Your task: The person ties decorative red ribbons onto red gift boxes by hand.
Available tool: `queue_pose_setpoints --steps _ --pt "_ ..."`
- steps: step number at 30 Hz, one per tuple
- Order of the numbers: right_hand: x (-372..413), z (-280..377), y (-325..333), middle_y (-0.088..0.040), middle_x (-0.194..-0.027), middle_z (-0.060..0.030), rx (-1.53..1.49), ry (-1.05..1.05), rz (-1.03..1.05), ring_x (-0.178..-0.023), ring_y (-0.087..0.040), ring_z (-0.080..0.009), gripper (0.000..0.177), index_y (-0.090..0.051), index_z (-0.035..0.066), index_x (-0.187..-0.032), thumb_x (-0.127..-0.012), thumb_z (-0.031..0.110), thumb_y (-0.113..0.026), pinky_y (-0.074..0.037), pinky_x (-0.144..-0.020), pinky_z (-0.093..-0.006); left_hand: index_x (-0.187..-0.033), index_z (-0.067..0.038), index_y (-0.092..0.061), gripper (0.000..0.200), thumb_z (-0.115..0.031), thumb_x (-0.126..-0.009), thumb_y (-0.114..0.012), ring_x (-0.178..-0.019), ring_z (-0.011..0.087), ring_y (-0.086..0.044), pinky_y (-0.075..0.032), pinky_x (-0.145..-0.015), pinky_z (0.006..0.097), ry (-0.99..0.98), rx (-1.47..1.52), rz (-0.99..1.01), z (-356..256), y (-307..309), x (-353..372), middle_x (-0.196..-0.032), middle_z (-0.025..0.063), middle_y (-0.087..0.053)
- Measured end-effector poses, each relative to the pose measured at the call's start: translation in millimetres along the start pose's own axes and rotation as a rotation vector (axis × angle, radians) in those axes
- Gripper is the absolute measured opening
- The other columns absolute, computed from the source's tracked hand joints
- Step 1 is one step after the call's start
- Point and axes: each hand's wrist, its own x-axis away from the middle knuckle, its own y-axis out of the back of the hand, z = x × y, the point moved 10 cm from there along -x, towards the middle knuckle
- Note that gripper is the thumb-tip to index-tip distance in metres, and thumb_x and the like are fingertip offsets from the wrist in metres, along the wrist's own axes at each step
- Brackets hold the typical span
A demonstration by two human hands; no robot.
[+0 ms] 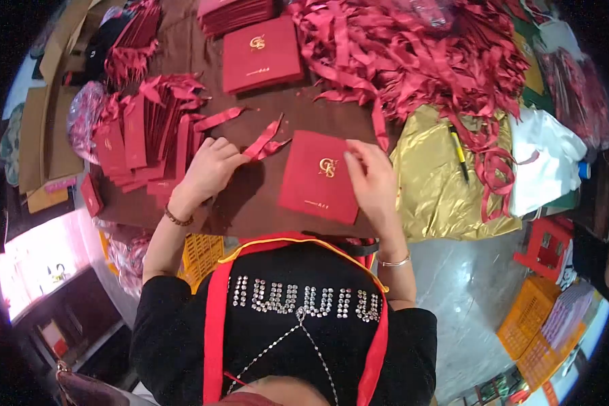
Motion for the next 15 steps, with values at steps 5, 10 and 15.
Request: queue_pose_setpoints --steps 5,10,15 --pt "-5.2 15.9 3.0 -0.063 -0.095 -0.0127 0.250 0.163 -0.024 -0.087 -0.061 -0.0215 0.020 -0.061 -0.001 -0.106 -0.087 0.006 -0.058 -0.048 -0.077 -0.0297 -0.085 -0.009 -0.059 0.013 -0.005 -0.073 -0.056 -0.089 0.0267 -0.052 -0.040 -0.073 0.0377 0.215 -0.002 -0.063 10.7 3.9 -14.8 -0.092 0.0068 -0.054" --pt "-18.8 25.4 -11.2 -0.063 -0.097 -0.0147 0.289 0.266 0.010 -0.090 -0.059 -0.0294 0.019 -0.062 0.001 -0.103 -0.085 0.006 -0.057 -0.046 -0.082 -0.0355 -0.091 -0.009 -0.061 0.014 -0.017 -0.080 -0.062 -0.089 0.0280 -0.053 -0.042 -0.074 0.0395 0.380 0.086 -0.238 26.7 -16.9 -59.2 -0.094 0.0076 -0.056" --pt "-27.2 24.1 -21.7 -0.062 -0.098 -0.0132 0.364 0.348 -0.005 -0.092 -0.057 -0.0310 0.019 -0.062 0.002 -0.102 -0.084 0.005 -0.056 -0.044 -0.081 -0.0380 -0.094 -0.009 -0.062 0.019 -0.019 -0.079 -0.064 -0.087 0.0266 -0.053 -0.042 -0.072 0.0385 0.241 0.020 -0.228 2.5 -34.6 -67.4 -0.091 0.0064 -0.055"
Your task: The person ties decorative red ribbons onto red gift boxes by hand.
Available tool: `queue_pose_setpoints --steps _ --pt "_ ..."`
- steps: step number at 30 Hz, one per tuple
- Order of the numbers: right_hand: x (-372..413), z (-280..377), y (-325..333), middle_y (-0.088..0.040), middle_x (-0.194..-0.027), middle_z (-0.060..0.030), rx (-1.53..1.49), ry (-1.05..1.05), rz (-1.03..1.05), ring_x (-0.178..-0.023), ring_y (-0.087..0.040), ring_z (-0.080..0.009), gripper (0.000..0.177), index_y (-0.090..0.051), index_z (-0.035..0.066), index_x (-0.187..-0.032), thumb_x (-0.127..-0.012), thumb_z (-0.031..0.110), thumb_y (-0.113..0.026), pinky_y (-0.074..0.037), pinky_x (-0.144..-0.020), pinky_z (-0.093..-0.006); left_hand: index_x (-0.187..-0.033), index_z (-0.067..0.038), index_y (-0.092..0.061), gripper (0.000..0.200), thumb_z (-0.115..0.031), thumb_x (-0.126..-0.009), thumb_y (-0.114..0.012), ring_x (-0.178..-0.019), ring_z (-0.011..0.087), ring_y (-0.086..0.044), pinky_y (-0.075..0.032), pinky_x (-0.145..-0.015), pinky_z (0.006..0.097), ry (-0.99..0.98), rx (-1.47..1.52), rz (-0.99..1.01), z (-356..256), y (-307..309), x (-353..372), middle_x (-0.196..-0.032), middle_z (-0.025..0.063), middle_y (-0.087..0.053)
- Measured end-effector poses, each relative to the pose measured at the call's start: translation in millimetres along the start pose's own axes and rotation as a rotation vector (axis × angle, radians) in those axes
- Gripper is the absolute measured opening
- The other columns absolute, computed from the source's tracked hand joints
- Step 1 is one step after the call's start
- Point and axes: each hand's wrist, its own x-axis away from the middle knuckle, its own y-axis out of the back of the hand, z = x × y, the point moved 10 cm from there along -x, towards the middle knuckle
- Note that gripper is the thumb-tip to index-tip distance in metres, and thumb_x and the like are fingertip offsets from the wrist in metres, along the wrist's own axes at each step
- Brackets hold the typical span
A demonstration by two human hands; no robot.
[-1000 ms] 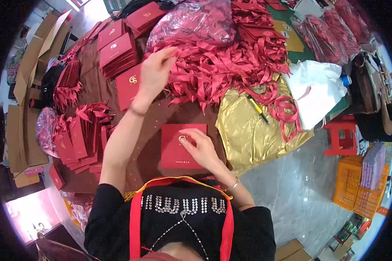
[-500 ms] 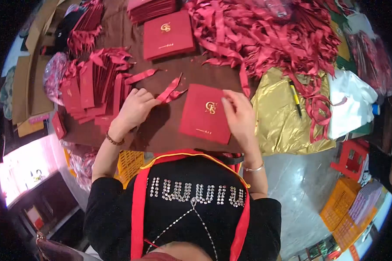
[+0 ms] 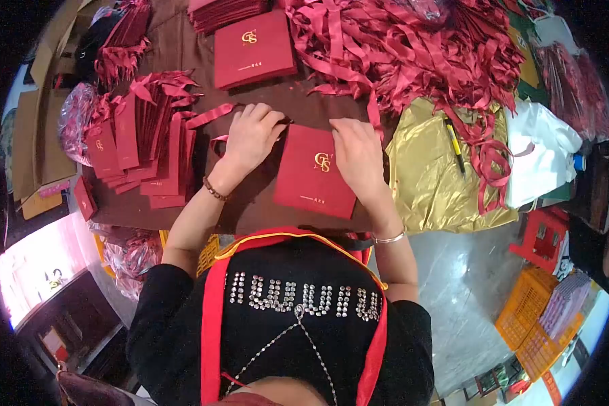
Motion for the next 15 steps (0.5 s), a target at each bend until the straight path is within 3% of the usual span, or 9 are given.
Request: queue_pose_setpoints --steps 4,12,15 --pt "-2.6 3.1 -8.0 -0.059 -0.094 -0.0086 0.117 -0.019 0.055 -0.086 -0.053 -0.0288 0.018 -0.064 0.005 -0.099 -0.084 0.004 -0.053 -0.042 -0.075 -0.0380 -0.095 -0.009 -0.062 0.018 -0.016 -0.078 -0.064 -0.086 0.0256 -0.052 -0.041 -0.070 0.0378 -0.064 0.057 -0.058 -10.5 5.4 7.7 -0.092 0.0048 -0.054" --pt "1.4 -1.5 -15.6 -0.058 -0.091 -0.0074 0.089 -0.015 0.114 -0.085 -0.053 -0.0274 0.021 -0.064 0.006 -0.099 -0.082 0.003 -0.054 -0.042 -0.076 -0.0372 -0.089 -0.008 -0.060 0.013 -0.011 -0.077 -0.064 -0.085 0.0268 -0.052 -0.041 -0.071 0.0377 -0.038 0.060 -0.087 -1.1 -4.2 8.6 -0.089 0.0057 -0.055" --pt "1.9 -5.0 -17.0 -0.058 -0.091 -0.0069 0.099 -0.032 0.128 -0.085 -0.053 -0.0271 0.020 -0.065 0.007 -0.099 -0.082 0.004 -0.055 -0.042 -0.076 -0.0370 -0.086 -0.010 -0.059 0.010 -0.013 -0.077 -0.064 -0.083 0.0261 -0.050 -0.040 -0.067 0.0392 -0.022 0.191 -0.107 5.6 -3.3 10.3 -0.088 0.0047 -0.053"
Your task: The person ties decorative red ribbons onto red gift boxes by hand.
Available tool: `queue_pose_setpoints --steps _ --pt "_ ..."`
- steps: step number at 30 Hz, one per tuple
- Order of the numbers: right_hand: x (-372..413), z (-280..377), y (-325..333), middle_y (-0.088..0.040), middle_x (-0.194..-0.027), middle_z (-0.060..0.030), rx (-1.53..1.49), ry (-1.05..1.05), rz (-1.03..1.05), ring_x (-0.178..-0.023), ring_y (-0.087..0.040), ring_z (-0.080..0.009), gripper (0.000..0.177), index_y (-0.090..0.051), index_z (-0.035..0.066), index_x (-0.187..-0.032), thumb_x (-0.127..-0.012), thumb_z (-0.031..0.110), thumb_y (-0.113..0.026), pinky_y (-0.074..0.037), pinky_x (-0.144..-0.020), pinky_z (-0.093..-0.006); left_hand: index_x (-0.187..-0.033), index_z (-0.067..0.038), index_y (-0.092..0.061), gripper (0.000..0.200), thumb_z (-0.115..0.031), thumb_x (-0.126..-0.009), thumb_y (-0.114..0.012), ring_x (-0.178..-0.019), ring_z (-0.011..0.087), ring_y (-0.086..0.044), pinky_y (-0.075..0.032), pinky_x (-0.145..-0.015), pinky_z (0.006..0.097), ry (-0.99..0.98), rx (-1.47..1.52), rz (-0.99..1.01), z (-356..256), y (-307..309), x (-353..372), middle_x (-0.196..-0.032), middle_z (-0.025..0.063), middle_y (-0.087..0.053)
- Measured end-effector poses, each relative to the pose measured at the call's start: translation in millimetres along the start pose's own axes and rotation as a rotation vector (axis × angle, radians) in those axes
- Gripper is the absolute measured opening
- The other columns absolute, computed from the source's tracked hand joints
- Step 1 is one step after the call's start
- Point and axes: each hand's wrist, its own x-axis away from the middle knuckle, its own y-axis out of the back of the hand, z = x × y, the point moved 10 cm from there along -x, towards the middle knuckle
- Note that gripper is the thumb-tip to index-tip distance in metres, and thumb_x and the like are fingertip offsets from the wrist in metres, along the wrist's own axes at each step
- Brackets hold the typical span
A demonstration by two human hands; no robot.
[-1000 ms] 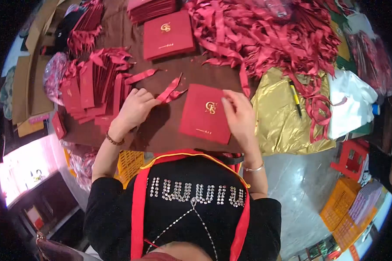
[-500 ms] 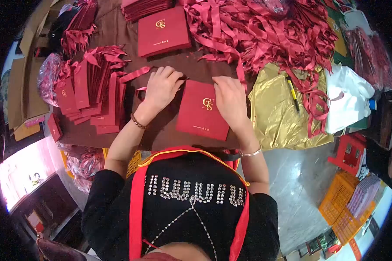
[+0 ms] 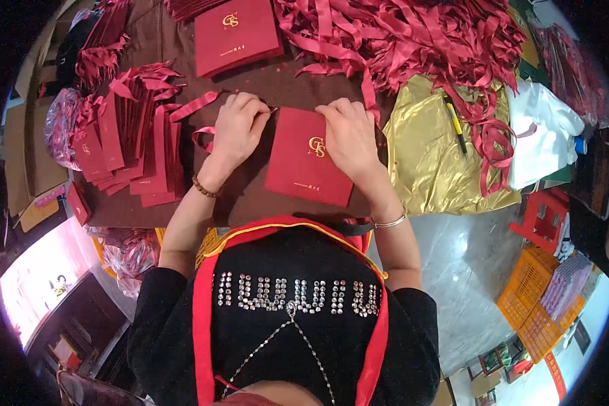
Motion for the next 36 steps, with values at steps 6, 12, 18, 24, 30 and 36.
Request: queue_pose_setpoints --steps 6,12,18,24,30,36 --pt "-0.6 0.8 -2.5 -0.058 -0.090 -0.0066 0.012 -0.039 0.029 -0.085 -0.053 -0.0263 0.018 -0.066 0.007 -0.098 -0.082 0.012 -0.060 -0.042 -0.076 -0.0371 -0.082 -0.010 -0.059 0.008 -0.013 -0.077 -0.064 -0.083 0.0265 -0.051 -0.039 -0.068 0.0395 0.057 -0.088 -0.017 -5.3 5.4 4.6 -0.086 0.0048 -0.054" --pt "11.2 13.9 2.4 -0.057 -0.093 -0.0081 -0.061 -0.063 0.044 -0.087 -0.053 -0.0266 0.023 -0.064 0.005 -0.100 -0.078 0.013 -0.066 -0.042 -0.077 -0.0359 -0.087 -0.004 -0.059 0.009 -0.009 -0.080 -0.064 -0.077 0.0228 -0.055 -0.042 -0.067 0.0347 0.093 0.028 -0.059 2.1 16.0 7.1 -0.083 0.0058 -0.059" --pt "31.8 26.2 5.6 -0.056 -0.095 -0.0083 -0.131 -0.059 0.037 -0.088 -0.053 -0.0271 0.027 -0.063 0.005 -0.102 -0.076 0.013 -0.069 -0.041 -0.078 -0.0361 -0.089 -0.001 -0.059 0.005 -0.005 -0.086 -0.059 -0.067 0.0112 -0.058 -0.046 -0.062 0.0256 0.541 0.756 -0.224 33.6 26.2 30.9 -0.073 0.0089 -0.060" --pt "37.1 37.6 7.3 -0.057 -0.095 -0.0070 0.011 -0.057 0.085 -0.089 -0.051 -0.0256 0.027 -0.064 0.007 -0.099 -0.076 0.018 -0.069 -0.039 -0.078 -0.0363 -0.100 -0.001 -0.065 0.017 -0.003 -0.083 -0.062 -0.085 0.0170 -0.064 -0.049 -0.074 0.0267 0.331 0.517 0.063 -15.5 20.7 36.0 -0.093 0.0100 -0.067" --pt "33.8 36.1 8.8 -0.058 -0.091 -0.0094 -0.062 -0.075 0.140 -0.086 -0.056 -0.0280 0.023 -0.063 0.004 -0.096 -0.076 0.014 -0.069 -0.043 -0.076 -0.0372 -0.102 -0.001 -0.064 0.019 -0.008 -0.084 -0.063 -0.086 0.0178 -0.065 -0.049 -0.076 0.0281 0.369 0.534 0.257 -22.0 -5.5 52.2 -0.093 0.0123 -0.067" --pt "30.5 17.4 0.2 -0.063 -0.080 -0.0127 -0.341 -0.154 0.190 -0.071 -0.063 -0.0234 0.019 -0.061 -0.001 -0.093 -0.079 0.010 -0.067 -0.049 -0.064 -0.0307 -0.107 -0.002 -0.063 0.024 -0.011 -0.085 -0.063 -0.083 0.0158 -0.065 -0.049 -0.074 0.0272 0.564 0.634 0.339 -16.3 -4.6 62.4 -0.091 0.0120 -0.068"
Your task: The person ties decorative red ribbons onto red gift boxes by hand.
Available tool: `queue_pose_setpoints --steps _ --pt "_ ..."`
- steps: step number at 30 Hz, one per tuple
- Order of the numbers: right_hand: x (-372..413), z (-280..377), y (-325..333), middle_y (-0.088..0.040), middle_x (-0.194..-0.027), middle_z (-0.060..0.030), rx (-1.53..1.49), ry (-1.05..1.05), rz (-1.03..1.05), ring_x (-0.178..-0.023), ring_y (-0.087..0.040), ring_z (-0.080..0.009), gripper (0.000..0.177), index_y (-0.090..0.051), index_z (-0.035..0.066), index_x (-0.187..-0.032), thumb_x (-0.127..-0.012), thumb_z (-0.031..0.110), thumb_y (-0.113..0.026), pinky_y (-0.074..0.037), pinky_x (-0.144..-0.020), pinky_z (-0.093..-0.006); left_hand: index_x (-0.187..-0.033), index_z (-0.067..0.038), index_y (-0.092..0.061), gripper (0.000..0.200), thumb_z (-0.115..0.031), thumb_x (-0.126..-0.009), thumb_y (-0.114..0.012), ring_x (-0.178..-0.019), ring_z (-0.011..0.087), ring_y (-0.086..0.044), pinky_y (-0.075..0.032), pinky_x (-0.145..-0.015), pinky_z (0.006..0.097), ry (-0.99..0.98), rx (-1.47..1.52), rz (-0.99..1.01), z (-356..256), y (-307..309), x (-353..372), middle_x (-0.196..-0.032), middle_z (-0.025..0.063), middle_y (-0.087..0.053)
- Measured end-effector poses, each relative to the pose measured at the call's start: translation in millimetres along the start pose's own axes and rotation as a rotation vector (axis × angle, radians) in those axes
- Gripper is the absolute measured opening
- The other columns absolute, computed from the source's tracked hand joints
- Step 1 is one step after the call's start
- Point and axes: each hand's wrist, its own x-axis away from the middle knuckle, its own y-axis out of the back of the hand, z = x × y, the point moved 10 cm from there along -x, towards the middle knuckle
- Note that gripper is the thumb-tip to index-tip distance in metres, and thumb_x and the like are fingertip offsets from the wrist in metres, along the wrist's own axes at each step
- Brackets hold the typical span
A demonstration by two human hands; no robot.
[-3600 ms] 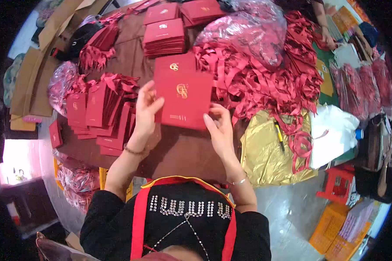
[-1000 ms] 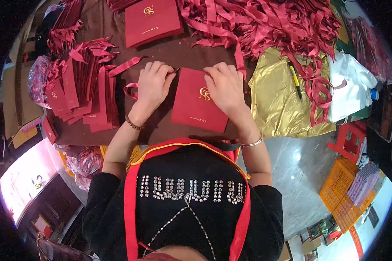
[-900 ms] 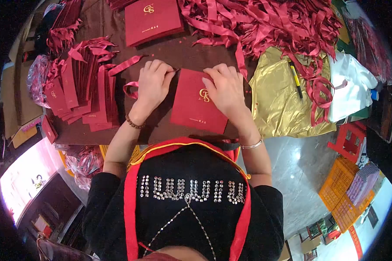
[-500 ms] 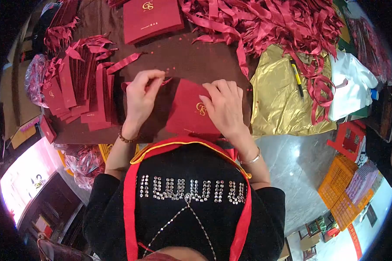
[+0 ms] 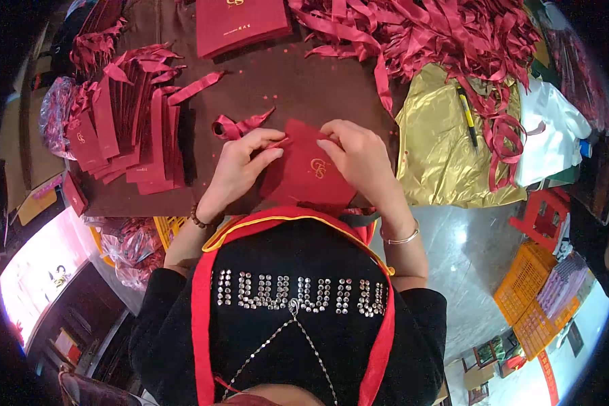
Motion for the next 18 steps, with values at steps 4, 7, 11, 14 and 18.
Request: queue_pose_setpoints --steps 4,7,11,14,18 --pt "-2.9 -7.8 -6.9 -0.063 -0.075 -0.0104 -0.117 -0.079 0.103 -0.067 -0.060 -0.0148 0.018 -0.061 -0.002 -0.096 -0.082 0.008 -0.064 -0.048 -0.063 -0.0258 -0.106 -0.002 -0.063 0.023 -0.011 -0.085 -0.063 -0.082 0.0149 -0.065 -0.049 -0.071 0.0272 -0.111 -0.023 -0.008 -3.1 -3.5 2.7 -0.088 0.0116 -0.068" --pt "-2.8 -16.8 -12.7 -0.062 -0.075 -0.0066 -0.212 -0.171 0.186 -0.070 -0.058 -0.0098 0.018 -0.061 -0.002 -0.099 -0.085 0.009 -0.061 -0.047 -0.065 -0.0243 -0.102 -0.002 -0.064 0.019 -0.010 -0.084 -0.064 -0.082 0.0143 -0.065 -0.049 -0.071 0.0266 -0.047 0.070 -0.036 0.3 -3.9 4.1 -0.088 0.0108 -0.068" --pt "0.3 -32.8 -26.3 -0.063 -0.088 -0.0019 -0.410 -0.231 0.304 -0.082 -0.055 -0.0052 0.023 -0.059 -0.004 -0.107 -0.090 0.012 -0.056 -0.046 -0.073 -0.0227 -0.097 -0.001 -0.065 0.016 -0.007 -0.083 -0.064 -0.077 0.0165 -0.064 -0.049 -0.068 0.0271 -0.177 -0.040 -0.108 -15.5 -3.5 6.0 -0.085 0.0105 -0.066" --pt "5.8 -40.8 -38.5 -0.062 -0.097 -0.0029 -0.578 -0.330 0.431 -0.088 -0.055 -0.0062 0.028 -0.056 -0.005 -0.113 -0.092 0.012 -0.052 -0.045 -0.079 -0.0222 -0.094 -0.002 -0.066 0.014 -0.004 -0.080 -0.066 -0.074 0.0210 -0.062 -0.048 -0.066 0.0292 -0.277 -0.139 -0.115 -28.3 -7.7 5.7 -0.081 0.0105 -0.064" --pt "6.8 -43.2 -39.5 -0.062 -0.098 -0.0036 -0.591 -0.321 0.450 -0.090 -0.054 -0.0066 0.028 -0.055 -0.005 -0.115 -0.093 0.012 -0.051 -0.045 -0.081 -0.0221 -0.089 -0.003 -0.066 0.013 -0.002 -0.076 -0.067 -0.075 0.0261 -0.058 -0.046 -0.065 0.0333 -0.490 -0.260 -0.254 -46.0 -9.9 6.9 -0.079 0.0104 -0.061"
